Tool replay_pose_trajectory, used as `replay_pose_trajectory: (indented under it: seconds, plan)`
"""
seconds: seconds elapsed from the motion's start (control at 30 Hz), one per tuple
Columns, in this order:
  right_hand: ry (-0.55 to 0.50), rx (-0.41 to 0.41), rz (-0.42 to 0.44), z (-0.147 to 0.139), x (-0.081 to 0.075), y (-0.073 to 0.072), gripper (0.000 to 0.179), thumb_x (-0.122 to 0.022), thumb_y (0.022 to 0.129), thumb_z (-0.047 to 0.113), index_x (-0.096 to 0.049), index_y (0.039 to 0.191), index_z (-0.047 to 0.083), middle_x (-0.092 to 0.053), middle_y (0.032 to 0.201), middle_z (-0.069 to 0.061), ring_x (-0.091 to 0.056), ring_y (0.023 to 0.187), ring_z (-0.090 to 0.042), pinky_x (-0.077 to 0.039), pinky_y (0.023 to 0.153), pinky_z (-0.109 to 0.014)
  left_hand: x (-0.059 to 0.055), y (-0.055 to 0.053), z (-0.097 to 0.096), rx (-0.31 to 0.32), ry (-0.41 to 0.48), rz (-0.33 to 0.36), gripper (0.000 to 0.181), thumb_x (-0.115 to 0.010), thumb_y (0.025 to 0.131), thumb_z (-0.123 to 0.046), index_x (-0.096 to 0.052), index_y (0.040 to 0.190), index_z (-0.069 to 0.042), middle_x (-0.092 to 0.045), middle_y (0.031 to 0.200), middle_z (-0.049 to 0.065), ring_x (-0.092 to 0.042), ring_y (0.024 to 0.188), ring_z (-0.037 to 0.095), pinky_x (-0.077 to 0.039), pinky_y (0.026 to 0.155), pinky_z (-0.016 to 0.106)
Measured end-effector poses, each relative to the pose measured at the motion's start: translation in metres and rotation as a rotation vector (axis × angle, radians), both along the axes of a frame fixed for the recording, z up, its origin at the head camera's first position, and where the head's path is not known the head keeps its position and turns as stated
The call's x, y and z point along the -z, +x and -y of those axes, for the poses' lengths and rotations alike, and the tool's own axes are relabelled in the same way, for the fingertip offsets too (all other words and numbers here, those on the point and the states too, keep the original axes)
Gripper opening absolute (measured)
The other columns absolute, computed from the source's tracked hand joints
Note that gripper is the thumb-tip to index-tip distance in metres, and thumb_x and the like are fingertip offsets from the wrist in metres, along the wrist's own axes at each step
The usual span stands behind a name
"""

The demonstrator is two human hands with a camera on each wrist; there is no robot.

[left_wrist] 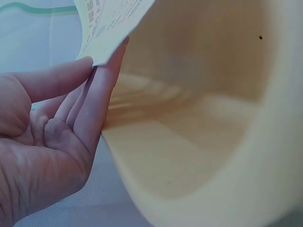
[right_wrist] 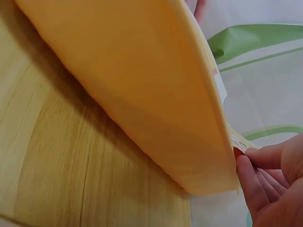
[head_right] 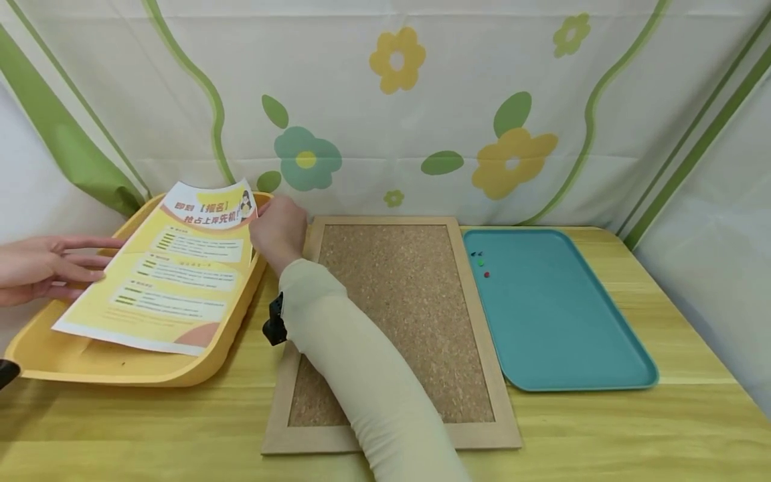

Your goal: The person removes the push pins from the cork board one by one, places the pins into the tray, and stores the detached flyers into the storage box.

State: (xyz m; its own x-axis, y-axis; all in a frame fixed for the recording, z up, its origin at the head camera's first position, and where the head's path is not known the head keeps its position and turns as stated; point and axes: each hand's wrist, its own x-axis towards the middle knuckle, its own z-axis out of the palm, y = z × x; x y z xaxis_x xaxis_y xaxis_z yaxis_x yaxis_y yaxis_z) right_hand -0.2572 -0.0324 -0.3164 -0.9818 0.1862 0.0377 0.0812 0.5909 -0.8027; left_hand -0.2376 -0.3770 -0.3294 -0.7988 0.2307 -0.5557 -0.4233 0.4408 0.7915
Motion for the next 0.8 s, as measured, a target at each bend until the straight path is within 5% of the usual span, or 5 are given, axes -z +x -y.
replay_pose_trajectory:
  seconds: [0.3,0.47,0.57,0.67,0.8]
  plan:
    - [0.138,-0.041,-0.064,0.002,0.001,0.002,0.008,-0.075,0.098,0.017,-0.082,0.102,0.016,-0.080,0.100,0.004,-0.067,0.085,-0.009,-0.055,0.066,-0.020,-0.004,0.002,-0.005,0.035,-0.018,-0.008,0.060,-0.056,0.108,-0.006,-0.061,0.100,-0.065,-0.073,0.107,-0.020,-0.074,0.098,0.005,-0.064,0.080,0.029]
    - [0.172,-0.058,-0.067,0.002,0.001,0.003,0.010,-0.074,0.099,0.016,-0.082,0.106,0.015,-0.080,0.103,0.004,-0.067,0.084,-0.008,-0.056,0.066,-0.020,-0.001,0.000,-0.006,0.080,-0.009,-0.029,0.048,-0.054,0.111,-0.012,-0.057,0.128,-0.056,-0.072,0.112,-0.024,-0.071,0.105,0.000,-0.063,0.089,0.028]
    - [0.201,-0.080,-0.066,0.002,0.001,0.004,0.012,-0.073,0.100,0.015,-0.082,0.108,0.015,-0.080,0.103,0.004,-0.066,0.081,-0.008,-0.053,0.063,-0.019,-0.001,0.000,-0.009,0.102,-0.021,-0.046,0.055,-0.050,0.113,-0.011,-0.039,0.163,-0.028,-0.071,0.113,-0.025,-0.070,0.106,-0.003,-0.062,0.094,0.027]
    - [0.246,-0.112,-0.072,0.001,0.000,0.004,0.010,-0.073,0.099,0.014,-0.081,0.104,0.015,-0.079,0.098,0.005,-0.062,0.076,-0.008,-0.047,0.059,-0.017,-0.001,0.001,-0.014,0.126,-0.040,-0.066,0.075,-0.048,0.113,-0.009,0.001,0.166,0.009,-0.067,0.117,-0.025,-0.068,0.108,-0.006,-0.061,0.097,0.028]
    - [0.273,-0.159,-0.085,-0.002,-0.002,0.003,0.007,-0.075,0.096,0.012,-0.081,0.098,0.014,-0.079,0.095,0.003,-0.064,0.079,-0.010,-0.046,0.061,-0.018,-0.001,0.000,-0.017,0.131,-0.008,-0.073,0.075,-0.047,0.113,-0.006,0.004,0.163,0.015,-0.066,0.124,-0.022,-0.067,0.110,-0.009,-0.060,0.100,0.027]
